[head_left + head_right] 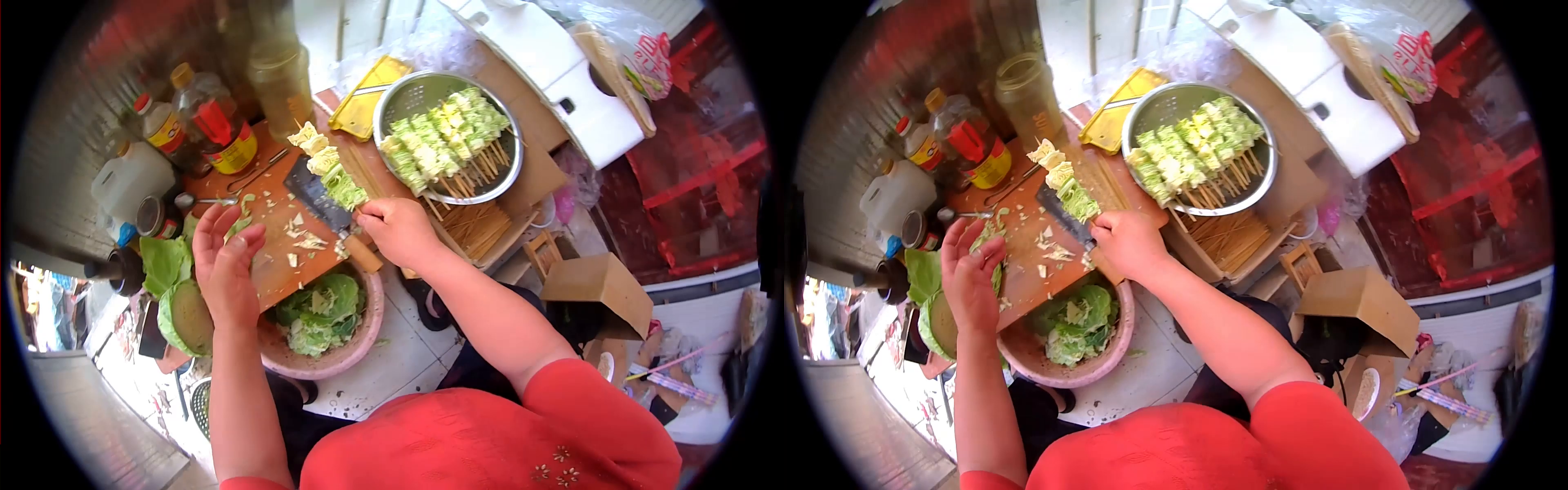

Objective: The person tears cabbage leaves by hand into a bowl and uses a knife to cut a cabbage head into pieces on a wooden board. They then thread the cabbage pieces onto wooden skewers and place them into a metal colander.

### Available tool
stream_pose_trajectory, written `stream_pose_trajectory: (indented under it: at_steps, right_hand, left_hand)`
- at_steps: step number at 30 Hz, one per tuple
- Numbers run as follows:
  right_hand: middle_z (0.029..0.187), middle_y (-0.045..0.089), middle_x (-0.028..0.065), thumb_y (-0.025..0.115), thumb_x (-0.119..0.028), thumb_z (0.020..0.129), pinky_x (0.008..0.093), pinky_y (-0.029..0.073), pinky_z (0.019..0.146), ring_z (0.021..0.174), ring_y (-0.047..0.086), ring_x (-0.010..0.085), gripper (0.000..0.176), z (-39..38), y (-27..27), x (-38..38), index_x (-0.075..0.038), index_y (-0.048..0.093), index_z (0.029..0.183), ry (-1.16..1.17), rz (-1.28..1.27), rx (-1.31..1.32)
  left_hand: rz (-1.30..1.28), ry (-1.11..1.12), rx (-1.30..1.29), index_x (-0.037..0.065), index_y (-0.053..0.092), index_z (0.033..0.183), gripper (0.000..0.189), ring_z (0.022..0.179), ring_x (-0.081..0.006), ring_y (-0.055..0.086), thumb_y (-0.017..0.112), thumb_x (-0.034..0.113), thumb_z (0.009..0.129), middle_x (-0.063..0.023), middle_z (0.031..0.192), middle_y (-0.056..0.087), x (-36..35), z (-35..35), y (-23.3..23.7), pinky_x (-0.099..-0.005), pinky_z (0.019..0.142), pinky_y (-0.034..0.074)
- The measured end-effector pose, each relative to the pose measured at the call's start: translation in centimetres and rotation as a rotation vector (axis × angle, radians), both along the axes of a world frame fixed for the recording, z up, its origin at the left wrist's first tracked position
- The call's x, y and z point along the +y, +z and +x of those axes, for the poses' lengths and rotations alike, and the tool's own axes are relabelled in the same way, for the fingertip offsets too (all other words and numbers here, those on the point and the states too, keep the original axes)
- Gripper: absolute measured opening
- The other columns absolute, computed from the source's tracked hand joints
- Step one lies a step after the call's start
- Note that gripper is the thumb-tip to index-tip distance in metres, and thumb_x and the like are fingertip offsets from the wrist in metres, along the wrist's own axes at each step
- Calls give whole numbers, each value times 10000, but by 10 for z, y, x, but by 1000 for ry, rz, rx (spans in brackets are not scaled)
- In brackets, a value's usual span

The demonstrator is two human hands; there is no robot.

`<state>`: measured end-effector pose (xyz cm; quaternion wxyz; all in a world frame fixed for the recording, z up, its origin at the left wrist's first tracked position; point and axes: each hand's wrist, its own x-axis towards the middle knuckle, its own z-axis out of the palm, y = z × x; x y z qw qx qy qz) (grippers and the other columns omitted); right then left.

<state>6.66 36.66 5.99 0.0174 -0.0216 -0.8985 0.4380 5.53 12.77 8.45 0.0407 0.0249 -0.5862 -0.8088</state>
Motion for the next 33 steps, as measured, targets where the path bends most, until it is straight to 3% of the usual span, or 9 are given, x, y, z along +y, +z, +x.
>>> stream_pose_trajectory:
  at_steps: [3, 7, 9, 11, 15, 21, 24, 28, 33]
  right_hand:
    - [792, 662, 171, 625, -213, 839, 386, 492, 684, 737, 640, 320, 208, -9, -4, 22, -23, 692, 887, -104, 74, -3]
    - [791, 653, 179, 610, -205, 830, 411, 493, 699, 751, 632, 342, 182, -16, -4, 47, -44, 692, 853, -230, 153, -43]
    - [795, 645, 190, 597, -195, 824, 435, 494, 708, 760, 625, 364, 170, -19, -2, 61, -52, 689, 822, -272, 182, -57]
    - [806, 666, 162, 618, -240, 845, 383, 498, 703, 758, 642, 325, 204, -22, -4, 84, -58, 701, 884, -314, 301, -25]
    - [916, 688, 156, 605, -248, 864, 376, 506, 782, 850, 651, 316, 210, -34, 0, 140, -86, 722, 928, -455, 435, -113]
    - [1016, 682, 160, 576, -212, 869, 407, 520, 834, 952, 647, 334, 210, -47, -21, 187, -104, 720, 977, -459, 603, -246]
    - [1056, 674, 177, 541, -160, 868, 399, 514, 876, 1013, 637, 335, 225, -58, -37, 194, -87, 713, 993, -277, 718, -352]
    - [991, 680, 164, 597, -229, 866, 419, 503, 837, 944, 635, 345, 209, -63, -53, 202, -111, 720, 987, -312, 728, -350]
    - [1069, 663, 203, 548, -208, 877, 415, 499, 897, 1027, 629, 336, 266, -50, -31, 190, -34, 693, 1017, -301, 643, -336]
  left_hand:
    - [-142, -162, 148, 37, 390, 1359, 584, 957, -200, 614, 550, 39, 797, -163, 1320, 471, 18, 16, -1, -332, 874, 491]
    - [-213, -323, 105, 35, 395, 1343, 595, 919, -158, 603, 568, -18, 775, -106, 1311, 465, 35, 34, 1, -286, 841, 480]
    - [-219, -336, 98, 33, 396, 1338, 585, 917, -149, 602, 559, -33, 779, -97, 1305, 468, 38, 35, 1, -273, 834, 478]
    - [-256, -354, 69, 29, 400, 1328, 566, 912, -130, 599, 539, -63, 788, -80, 1294, 474, 37, 34, 0, -246, 820, 473]
    - [-210, -325, 72, 29, 451, 1286, 497, 906, -113, 609, 528, -76, 806, -47, 1194, 504, 33, 31, -5, -220, 753, 486]
    - [-248, -297, 66, 26, 494, 1245, 456, 882, -108, 607, 514, -84, 803, -39, 1148, 501, 29, 31, -9, -214, 743, 480]
    - [-297, -297, 56, 26, 503, 1236, 447, 880, -106, 605, 514, -84, 803, -39, 1138, 502, 29, 30, -10, -213, 738, 479]
    - [-329, -306, 43, 19, 501, 1239, 434, 856, -100, 598, 518, -76, 815, -34, 1087, 545, 30, 28, -11, -220, 768, 475]
    - [-318, -296, 1, 21, 496, 1251, 432, 824, -98, 592, 528, -63, 829, -31, 1025, 585, 24, 19, -12, -229, 806, 478]
